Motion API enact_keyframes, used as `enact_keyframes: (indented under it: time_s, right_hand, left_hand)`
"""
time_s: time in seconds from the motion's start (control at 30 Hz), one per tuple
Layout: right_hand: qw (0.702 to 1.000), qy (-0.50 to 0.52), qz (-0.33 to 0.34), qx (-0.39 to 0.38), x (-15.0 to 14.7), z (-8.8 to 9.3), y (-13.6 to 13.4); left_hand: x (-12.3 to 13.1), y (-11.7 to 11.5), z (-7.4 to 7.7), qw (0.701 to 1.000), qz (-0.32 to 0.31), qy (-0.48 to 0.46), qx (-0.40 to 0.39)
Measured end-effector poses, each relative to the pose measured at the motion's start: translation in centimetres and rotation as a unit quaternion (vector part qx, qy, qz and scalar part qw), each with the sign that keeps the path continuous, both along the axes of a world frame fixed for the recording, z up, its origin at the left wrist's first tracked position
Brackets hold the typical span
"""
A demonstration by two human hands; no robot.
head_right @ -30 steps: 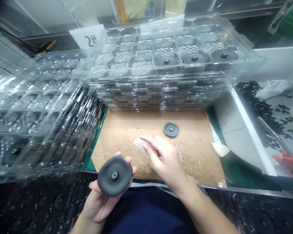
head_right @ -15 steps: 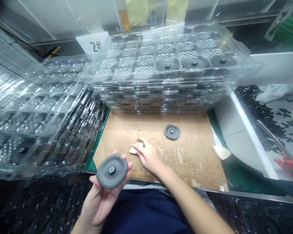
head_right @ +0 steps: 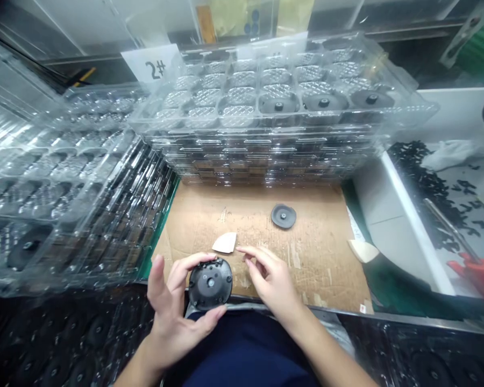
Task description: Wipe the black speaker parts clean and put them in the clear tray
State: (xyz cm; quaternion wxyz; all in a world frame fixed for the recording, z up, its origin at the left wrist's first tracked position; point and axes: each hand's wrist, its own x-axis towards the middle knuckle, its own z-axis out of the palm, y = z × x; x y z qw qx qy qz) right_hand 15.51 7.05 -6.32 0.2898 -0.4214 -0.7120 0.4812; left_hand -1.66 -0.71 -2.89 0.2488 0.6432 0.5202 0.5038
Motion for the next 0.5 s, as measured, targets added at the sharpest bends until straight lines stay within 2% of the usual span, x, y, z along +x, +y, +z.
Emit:
enact_keyframes:
  time_s: [0.07, 0.17, 0.23, 0.3, 0.4, 0.5]
  right_hand:
    - [1.000, 0.011, -0.011, -0.003, 0.6, 0.7, -0.3]
    - [0.997, 0.065, -0.011, -0.026, 1.0, 2.6, -0.6]
    - [0.991, 0.119, 0.013, -0.067, 0.8, 3.8, -0.6]
    - [0.975, 0.167, 0.063, -0.135, 0.2, 4.6, -0.5]
    - [0.930, 0.233, 0.108, -0.263, -0.5, 4.3, -0.2]
    - [0.880, 0.286, 0.036, -0.378, -0.5, 2.7, -0.4]
  left_hand:
    - [-0.1, 0.3, 0.1, 1.000, 0.001, 0.028, 0.009]
    - [0.0, 0.3, 0.2, 0.999, 0.004, 0.033, 0.007]
    - [0.0, 0.0, 0.2, 1.000, 0.002, 0.018, -0.001]
    - [0.1, -0.2, 0.2, 1.000, -0.001, -0.009, -0.027]
    - [0.1, -0.4, 0.5, 0.993, -0.004, -0.039, -0.111]
    - [0.1, -0.7, 1.6, 0.971, -0.025, -0.060, -0.229]
